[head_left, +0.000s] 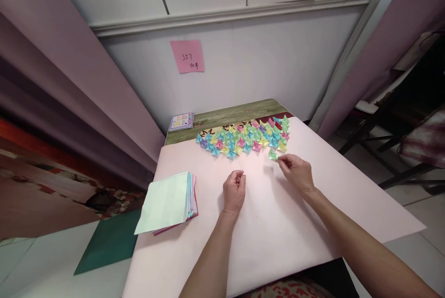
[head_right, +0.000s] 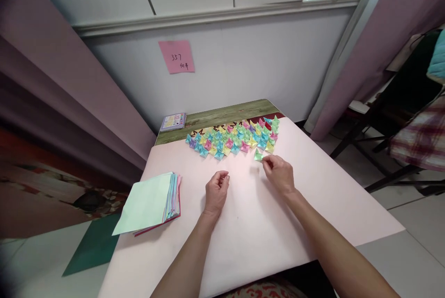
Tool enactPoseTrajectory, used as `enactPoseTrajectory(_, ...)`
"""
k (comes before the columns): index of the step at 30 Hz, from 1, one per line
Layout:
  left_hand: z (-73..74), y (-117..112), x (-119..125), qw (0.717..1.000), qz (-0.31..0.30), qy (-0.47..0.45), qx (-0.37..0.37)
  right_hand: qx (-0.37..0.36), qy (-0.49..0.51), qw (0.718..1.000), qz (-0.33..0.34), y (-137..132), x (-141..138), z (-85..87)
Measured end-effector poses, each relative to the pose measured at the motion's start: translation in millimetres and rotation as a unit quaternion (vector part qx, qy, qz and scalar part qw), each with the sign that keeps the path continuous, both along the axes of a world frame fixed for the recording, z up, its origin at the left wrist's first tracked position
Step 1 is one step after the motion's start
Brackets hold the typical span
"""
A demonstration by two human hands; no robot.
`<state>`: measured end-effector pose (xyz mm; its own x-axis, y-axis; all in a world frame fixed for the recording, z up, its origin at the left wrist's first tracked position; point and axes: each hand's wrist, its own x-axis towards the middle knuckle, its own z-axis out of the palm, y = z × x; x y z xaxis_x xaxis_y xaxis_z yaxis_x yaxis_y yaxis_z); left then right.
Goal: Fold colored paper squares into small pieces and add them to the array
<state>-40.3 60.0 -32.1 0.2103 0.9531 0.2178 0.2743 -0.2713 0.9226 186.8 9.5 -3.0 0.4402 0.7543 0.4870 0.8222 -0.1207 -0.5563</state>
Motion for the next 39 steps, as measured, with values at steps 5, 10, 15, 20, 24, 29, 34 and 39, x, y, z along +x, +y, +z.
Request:
enactPoseTrajectory(5,-2.2,1,0,1.0,0.0,0.001,-0.001,-0.029,0.002,0.999,-0.033,41,17,-9.5)
enactPoseTrajectory(10,-1.4,0,0,1.0,-0.002,0.005,-0.001,-0.045,0.006,0.997,-0.055,55,16,-23.8)
enactPoseTrajectory(15,0.3,0,0,1.0,-0.005,0.005,-0.005,-0.047,-0.006,0.997,-0.057,56,13,-30.4)
enactPoseTrajectory(20,1.9,-1,-1,1.0,-0.007,0.017,-0.005,-0.034,-0.025,0.998,-0.041,57,13,-32.0)
enactPoseTrajectory(24,2.2,-1,-1,1.0,-0.005,0.017,-0.005,-0.024,-0.034,0.999,-0.029,57,15,-30.4)
enactPoseTrajectory(29,1.1,1,-2,1.0,-0.005,0.004,-0.014,-0.025,-0.014,0.999,-0.038,41,7,-25.1)
enactPoseTrajectory(34,4.5,-4,0,1.0,0.011,-0.005,0.005,-0.089,0.038,0.995,0.022,3,-21,-26.5)
enactPoseTrajectory(39,24.2,-19,-6,0.987,0.069,0.072,0.127,-0.09,0.009,0.993,0.08,-10,-34,-29.4)
